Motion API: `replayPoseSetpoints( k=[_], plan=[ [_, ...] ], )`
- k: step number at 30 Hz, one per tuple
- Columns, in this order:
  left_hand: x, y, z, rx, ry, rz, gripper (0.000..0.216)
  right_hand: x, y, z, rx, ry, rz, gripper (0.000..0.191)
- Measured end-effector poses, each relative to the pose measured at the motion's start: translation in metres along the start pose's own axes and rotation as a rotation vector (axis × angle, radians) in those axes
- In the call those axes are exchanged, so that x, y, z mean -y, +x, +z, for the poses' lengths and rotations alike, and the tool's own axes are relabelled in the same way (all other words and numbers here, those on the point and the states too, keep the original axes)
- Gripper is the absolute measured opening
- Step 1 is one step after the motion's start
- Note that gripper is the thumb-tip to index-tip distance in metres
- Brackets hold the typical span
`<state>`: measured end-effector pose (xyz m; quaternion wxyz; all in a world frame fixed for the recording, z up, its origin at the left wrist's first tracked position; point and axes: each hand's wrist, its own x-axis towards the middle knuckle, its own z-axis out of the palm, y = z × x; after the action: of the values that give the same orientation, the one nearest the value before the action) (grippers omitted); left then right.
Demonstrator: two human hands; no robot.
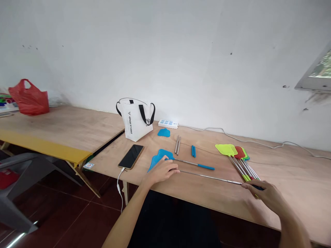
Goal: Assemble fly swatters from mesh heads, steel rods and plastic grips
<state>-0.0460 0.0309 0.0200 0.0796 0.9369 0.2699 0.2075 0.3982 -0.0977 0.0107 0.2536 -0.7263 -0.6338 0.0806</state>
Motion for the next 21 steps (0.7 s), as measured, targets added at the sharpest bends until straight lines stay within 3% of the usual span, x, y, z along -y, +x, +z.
replayPoseSetpoints(
  k=[5,11,17,21],
  plan=[
    [-0.001,-0.006,-0.013,0.003,0.004,-0.044,0.047,-0.01,0.003,0.004,-0.019,-0.009,0.01,0.063],
    [-0.01,-0.007,-0.024,-0.102,0.103,-0.06,0.046,-0.001,0.007,0.007,-0.117,0.011,-0.003,0.061],
    [-0.014,-0.013,-0.038,-0.16,0.184,-0.029,0.045,0.024,0.008,0.008,-0.139,0.086,-0.041,0.064],
    [-0.033,-0.005,-0.032,-0.178,0.243,0.034,0.044,0.066,0.01,0.015,-0.033,0.101,-0.151,0.058]
  ],
)
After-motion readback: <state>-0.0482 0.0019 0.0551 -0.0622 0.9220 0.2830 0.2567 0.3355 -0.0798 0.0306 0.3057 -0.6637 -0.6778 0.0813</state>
